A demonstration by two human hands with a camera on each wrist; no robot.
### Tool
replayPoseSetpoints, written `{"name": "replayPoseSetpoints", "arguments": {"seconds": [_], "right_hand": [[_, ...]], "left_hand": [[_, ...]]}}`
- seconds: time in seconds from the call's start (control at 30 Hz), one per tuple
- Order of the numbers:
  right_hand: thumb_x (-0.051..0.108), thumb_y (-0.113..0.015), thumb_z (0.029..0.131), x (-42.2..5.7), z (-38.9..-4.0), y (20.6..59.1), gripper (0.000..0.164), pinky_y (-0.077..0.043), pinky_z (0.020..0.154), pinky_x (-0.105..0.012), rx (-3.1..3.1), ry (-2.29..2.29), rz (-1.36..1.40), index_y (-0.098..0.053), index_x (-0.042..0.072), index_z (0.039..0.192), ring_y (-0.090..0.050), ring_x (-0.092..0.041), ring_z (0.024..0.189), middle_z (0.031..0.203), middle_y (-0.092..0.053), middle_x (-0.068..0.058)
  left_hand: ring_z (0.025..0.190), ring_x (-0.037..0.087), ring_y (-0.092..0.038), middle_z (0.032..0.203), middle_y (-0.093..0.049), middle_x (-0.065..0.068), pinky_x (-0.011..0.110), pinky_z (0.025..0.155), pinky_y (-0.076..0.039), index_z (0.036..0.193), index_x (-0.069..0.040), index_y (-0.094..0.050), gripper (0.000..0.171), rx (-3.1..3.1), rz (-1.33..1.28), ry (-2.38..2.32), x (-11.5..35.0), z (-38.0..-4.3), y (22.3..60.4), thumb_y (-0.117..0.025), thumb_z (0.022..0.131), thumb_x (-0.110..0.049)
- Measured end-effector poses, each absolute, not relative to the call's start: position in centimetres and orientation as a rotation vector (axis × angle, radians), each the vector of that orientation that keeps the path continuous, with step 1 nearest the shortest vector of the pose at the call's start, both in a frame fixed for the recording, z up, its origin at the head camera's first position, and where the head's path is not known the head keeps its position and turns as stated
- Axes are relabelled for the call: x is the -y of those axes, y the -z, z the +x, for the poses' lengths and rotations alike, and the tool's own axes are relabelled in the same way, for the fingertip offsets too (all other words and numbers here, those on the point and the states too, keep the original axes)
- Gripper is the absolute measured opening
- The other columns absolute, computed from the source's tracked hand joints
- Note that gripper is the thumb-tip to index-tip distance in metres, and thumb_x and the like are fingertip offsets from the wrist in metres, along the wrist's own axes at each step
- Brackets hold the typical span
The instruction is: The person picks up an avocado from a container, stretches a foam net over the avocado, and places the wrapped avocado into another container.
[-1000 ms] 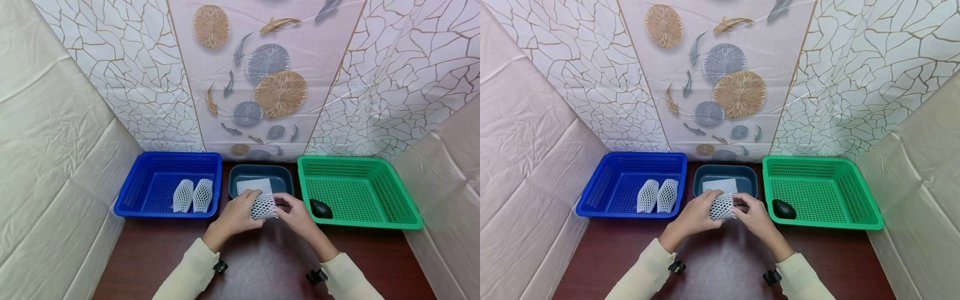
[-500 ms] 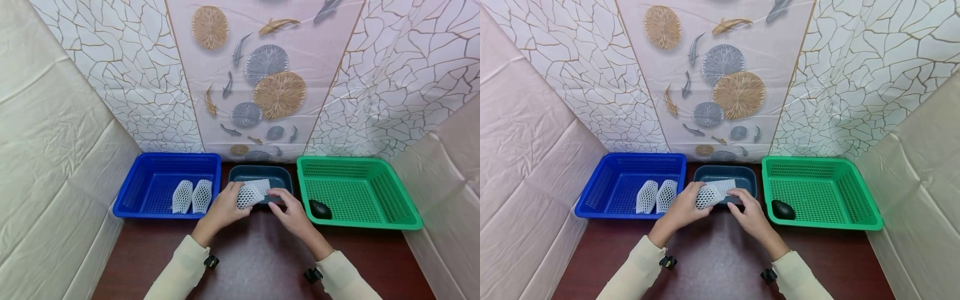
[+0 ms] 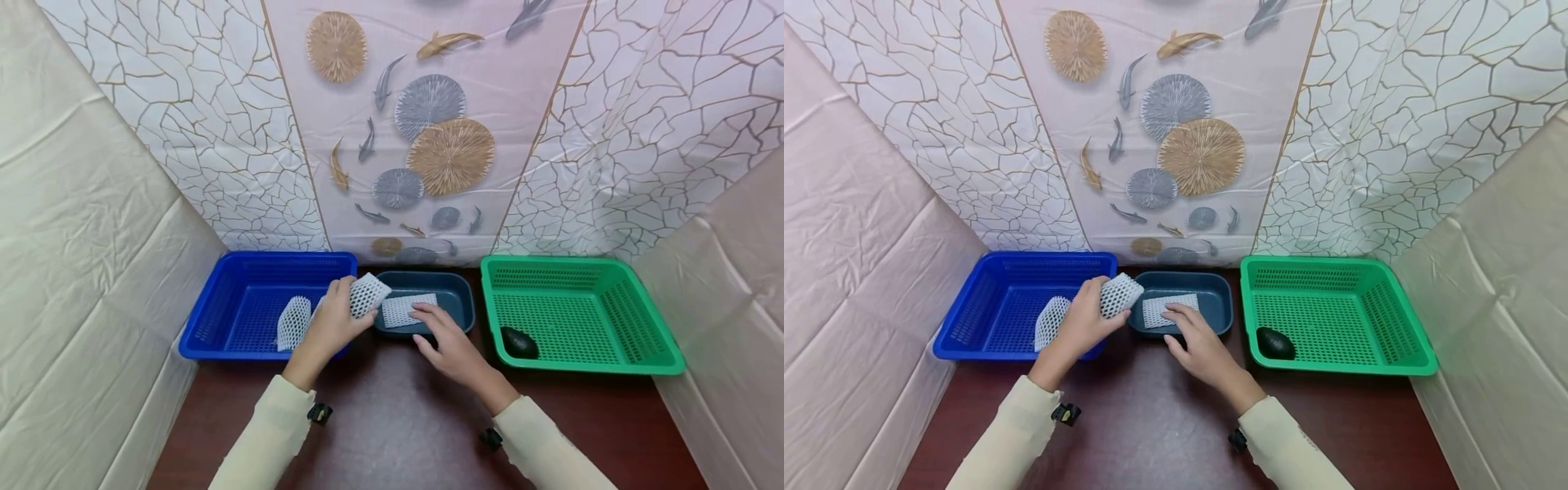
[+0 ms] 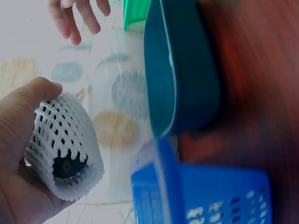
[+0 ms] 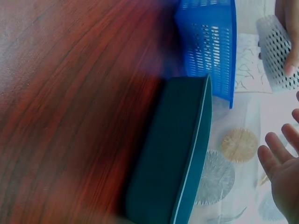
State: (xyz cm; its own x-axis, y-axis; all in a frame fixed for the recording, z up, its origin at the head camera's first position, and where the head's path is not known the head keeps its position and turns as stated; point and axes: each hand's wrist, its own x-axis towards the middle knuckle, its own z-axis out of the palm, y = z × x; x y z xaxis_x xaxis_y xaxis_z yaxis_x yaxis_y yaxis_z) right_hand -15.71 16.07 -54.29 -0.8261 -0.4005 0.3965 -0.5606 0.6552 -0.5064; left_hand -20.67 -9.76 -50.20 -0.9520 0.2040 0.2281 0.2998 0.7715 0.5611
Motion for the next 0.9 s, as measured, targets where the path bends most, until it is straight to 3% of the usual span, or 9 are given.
{"name": "replayPoseSetpoints", "arguments": {"seconds": [0.17, 0.47, 0.9], "right_hand": [[0.021, -0.069, 0.098, -14.4, -16.6, 54.2, 0.046, -0.047, 0.110, -0.048, 2.592, -0.749, 0.916, -0.059, 0.011, 0.142, -0.050, -0.024, 0.140, 0.154, -0.050, -0.008], [0.021, -0.069, 0.099, -11.0, -17.9, 53.6, 0.048, -0.042, 0.116, -0.044, 2.569, -0.634, 1.052, -0.058, 0.012, 0.145, -0.048, -0.025, 0.143, 0.158, -0.047, -0.009], [0.025, -0.063, 0.102, -8.3, -17.4, 55.1, 0.060, -0.043, 0.116, -0.039, 2.684, -0.466, 1.236, -0.043, 0.014, 0.157, -0.046, -0.022, 0.146, 0.165, -0.038, -0.007]], "left_hand": [[0.115, 0.042, -0.062, 0.137, -0.053, 0.024, 0.058, 0.094, -0.053, 0.148, -0.003, -0.043, 0.082, 2.822, -0.256, 0.944, 12.0, -21.4, 49.4, -0.079, 0.087, -0.043], [0.106, 0.046, -0.063, 0.134, -0.051, 0.028, 0.060, 0.083, -0.056, 0.147, 0.000, -0.041, 0.080, 2.853, -0.026, 0.855, 16.1, -22.4, 49.4, -0.077, 0.088, -0.042], [0.125, 0.059, -0.048, 0.145, -0.040, 0.040, 0.069, 0.101, -0.043, 0.151, 0.008, -0.032, 0.086, 2.935, 0.276, 0.865, 22.5, -23.4, 50.6, -0.072, 0.092, -0.041]]}}
